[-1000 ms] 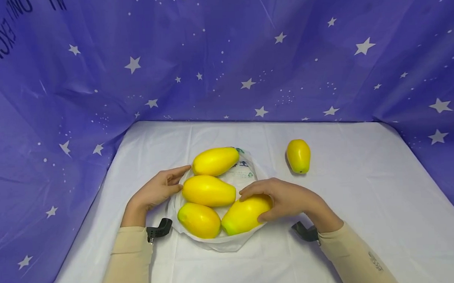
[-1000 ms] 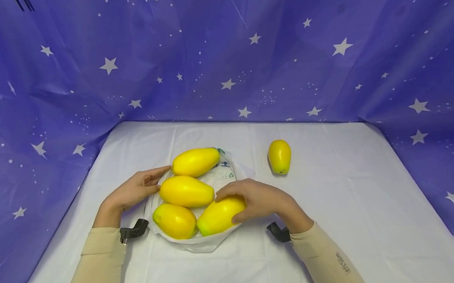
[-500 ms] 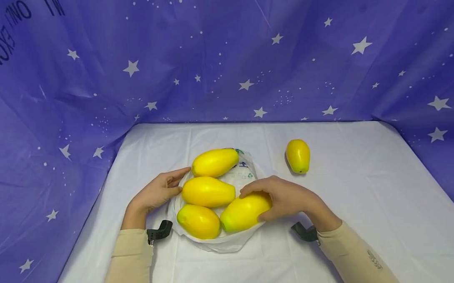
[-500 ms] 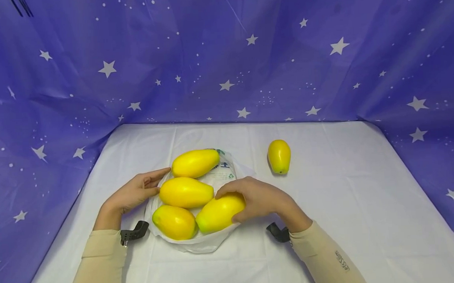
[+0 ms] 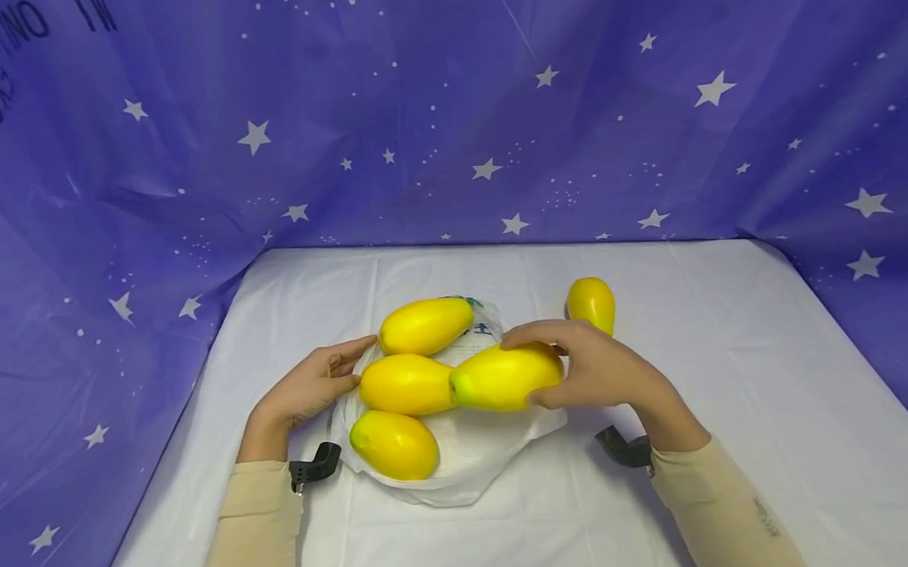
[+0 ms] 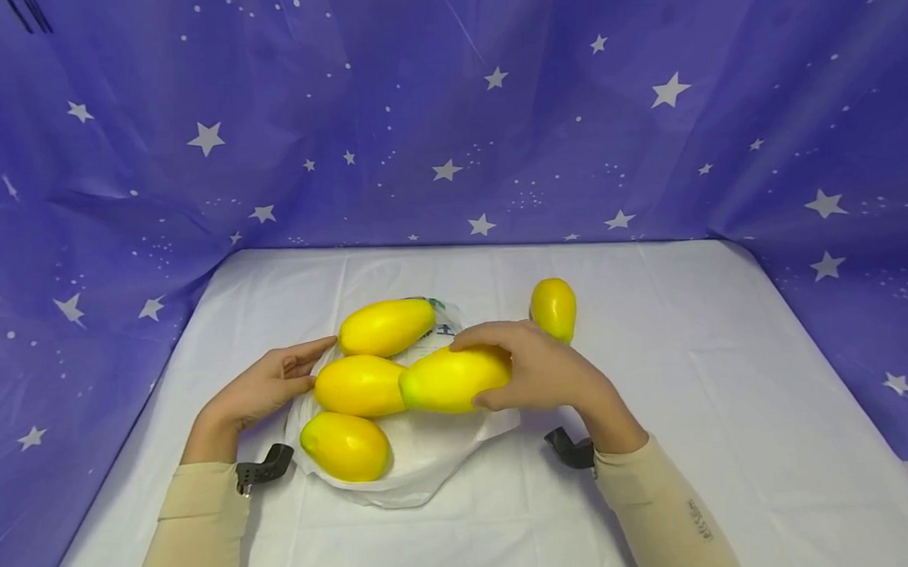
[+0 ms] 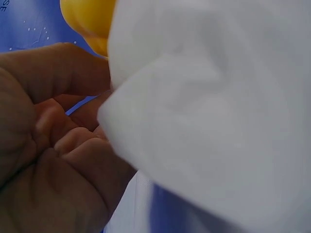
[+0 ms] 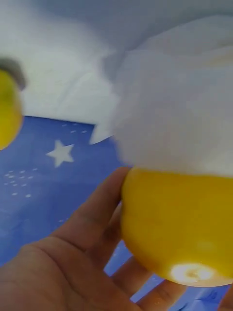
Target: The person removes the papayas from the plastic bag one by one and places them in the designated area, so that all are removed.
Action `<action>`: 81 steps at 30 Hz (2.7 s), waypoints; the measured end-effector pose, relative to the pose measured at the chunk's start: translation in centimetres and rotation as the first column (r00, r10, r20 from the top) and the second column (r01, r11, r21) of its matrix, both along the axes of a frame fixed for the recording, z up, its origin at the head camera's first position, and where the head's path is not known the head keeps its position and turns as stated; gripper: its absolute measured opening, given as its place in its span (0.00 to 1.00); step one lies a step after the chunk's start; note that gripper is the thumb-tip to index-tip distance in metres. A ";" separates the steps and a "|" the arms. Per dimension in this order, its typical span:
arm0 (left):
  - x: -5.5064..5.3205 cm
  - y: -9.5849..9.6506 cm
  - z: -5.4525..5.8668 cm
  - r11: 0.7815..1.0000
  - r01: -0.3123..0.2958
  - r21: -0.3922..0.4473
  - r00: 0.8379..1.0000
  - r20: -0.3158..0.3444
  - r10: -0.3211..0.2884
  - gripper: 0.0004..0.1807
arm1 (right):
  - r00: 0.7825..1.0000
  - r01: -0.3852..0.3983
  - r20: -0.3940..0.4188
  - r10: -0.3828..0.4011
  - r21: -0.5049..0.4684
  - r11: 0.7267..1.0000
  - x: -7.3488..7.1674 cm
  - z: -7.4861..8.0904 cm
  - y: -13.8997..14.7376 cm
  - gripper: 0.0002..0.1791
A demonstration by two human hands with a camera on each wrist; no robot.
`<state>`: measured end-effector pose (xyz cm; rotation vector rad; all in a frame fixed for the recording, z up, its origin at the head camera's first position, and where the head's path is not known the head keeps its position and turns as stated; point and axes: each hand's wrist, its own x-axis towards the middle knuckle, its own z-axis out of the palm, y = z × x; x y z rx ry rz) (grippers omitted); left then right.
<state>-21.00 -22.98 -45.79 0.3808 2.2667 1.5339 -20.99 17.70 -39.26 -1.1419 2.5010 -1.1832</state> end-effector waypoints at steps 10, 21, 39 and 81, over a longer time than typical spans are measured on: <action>0.1 -0.1 0.3 1.000 0.001 -0.011 1.000 0.010 -0.001 0.32 | 0.947 0.302 -0.096 -0.306 -0.053 0.952 -2.2 1.0 4.8 0.33; 0.0 -0.1 0.1 1.000 0.018 -0.004 1.000 0.002 -0.018 0.32 | 0.793 0.609 -0.031 -0.608 0.012 0.793 -3.2 1.2 9.7 0.33; 0.1 0.1 0.0 1.000 0.026 -0.005 0.999 -0.028 -0.026 0.32 | 0.626 0.779 0.008 -0.779 0.043 0.626 -4.6 -1.6 14.6 0.38; -0.1 0.1 -0.1 1.000 0.007 -0.019 1.000 -0.023 -0.008 0.33 | 0.788 0.560 -0.312 -0.531 0.006 0.828 -3.3 0.1 7.1 0.39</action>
